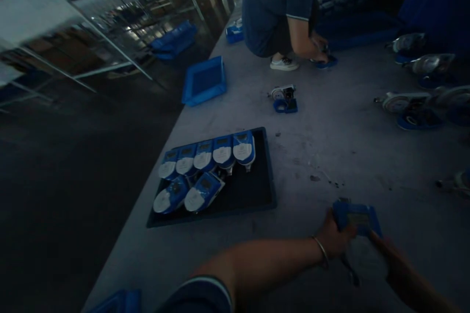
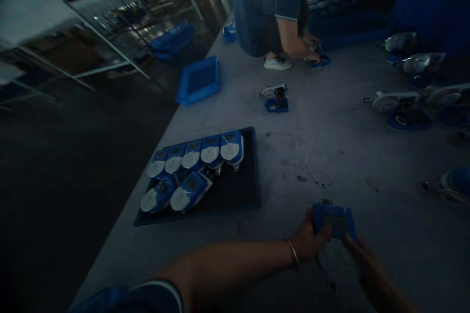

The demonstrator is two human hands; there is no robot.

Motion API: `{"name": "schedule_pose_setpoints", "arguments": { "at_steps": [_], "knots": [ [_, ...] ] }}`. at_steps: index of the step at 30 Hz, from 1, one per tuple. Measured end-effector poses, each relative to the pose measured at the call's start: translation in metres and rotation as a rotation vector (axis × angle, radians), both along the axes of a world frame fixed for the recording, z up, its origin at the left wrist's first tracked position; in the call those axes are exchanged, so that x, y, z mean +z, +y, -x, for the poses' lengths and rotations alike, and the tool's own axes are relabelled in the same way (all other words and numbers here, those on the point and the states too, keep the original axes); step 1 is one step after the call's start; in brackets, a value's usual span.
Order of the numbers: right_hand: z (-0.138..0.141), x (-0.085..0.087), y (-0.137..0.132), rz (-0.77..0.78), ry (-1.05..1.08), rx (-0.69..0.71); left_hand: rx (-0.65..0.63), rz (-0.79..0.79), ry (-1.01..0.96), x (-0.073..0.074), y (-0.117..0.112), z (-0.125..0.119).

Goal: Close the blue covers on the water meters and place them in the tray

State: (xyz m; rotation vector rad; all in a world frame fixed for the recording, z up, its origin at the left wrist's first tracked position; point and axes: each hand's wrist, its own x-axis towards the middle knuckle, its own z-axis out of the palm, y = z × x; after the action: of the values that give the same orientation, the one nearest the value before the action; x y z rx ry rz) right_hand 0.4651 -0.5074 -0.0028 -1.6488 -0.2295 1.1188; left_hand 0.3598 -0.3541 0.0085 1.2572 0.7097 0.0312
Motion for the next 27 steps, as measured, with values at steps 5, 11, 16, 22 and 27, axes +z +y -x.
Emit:
{"name": "schedule_pose_setpoints", "arguments": {
  "at_steps": [5, 11, 16, 22, 27],
  "knots": [
    [0.076, 0.082, 0.147, -0.196, 0.4, 0.188, 0.032, -0.153, -0.023, 0.103, 0.133, 0.092],
    [0.207, 0.088, 0.314, -0.297, 0.599, 0.178, 0.318, -0.218, 0.065, 0.101, 0.269, 0.218],
    [0.269, 0.03, 0.374, -0.222, 0.735, 0.111, 0.455, -0.357, 0.168, 0.03, 0.32, 0.271],
    [0.291, -0.002, 0.404, -0.173, 0.817, -0.023, 0.153, -0.905, 0.35, 0.03, 0.327, 0.292],
    [0.317, -0.012, 0.419, -0.204, 0.651, -0.131, -0.068, -1.425, 0.517, 0.031, 0.343, 0.359]
  ]
}}
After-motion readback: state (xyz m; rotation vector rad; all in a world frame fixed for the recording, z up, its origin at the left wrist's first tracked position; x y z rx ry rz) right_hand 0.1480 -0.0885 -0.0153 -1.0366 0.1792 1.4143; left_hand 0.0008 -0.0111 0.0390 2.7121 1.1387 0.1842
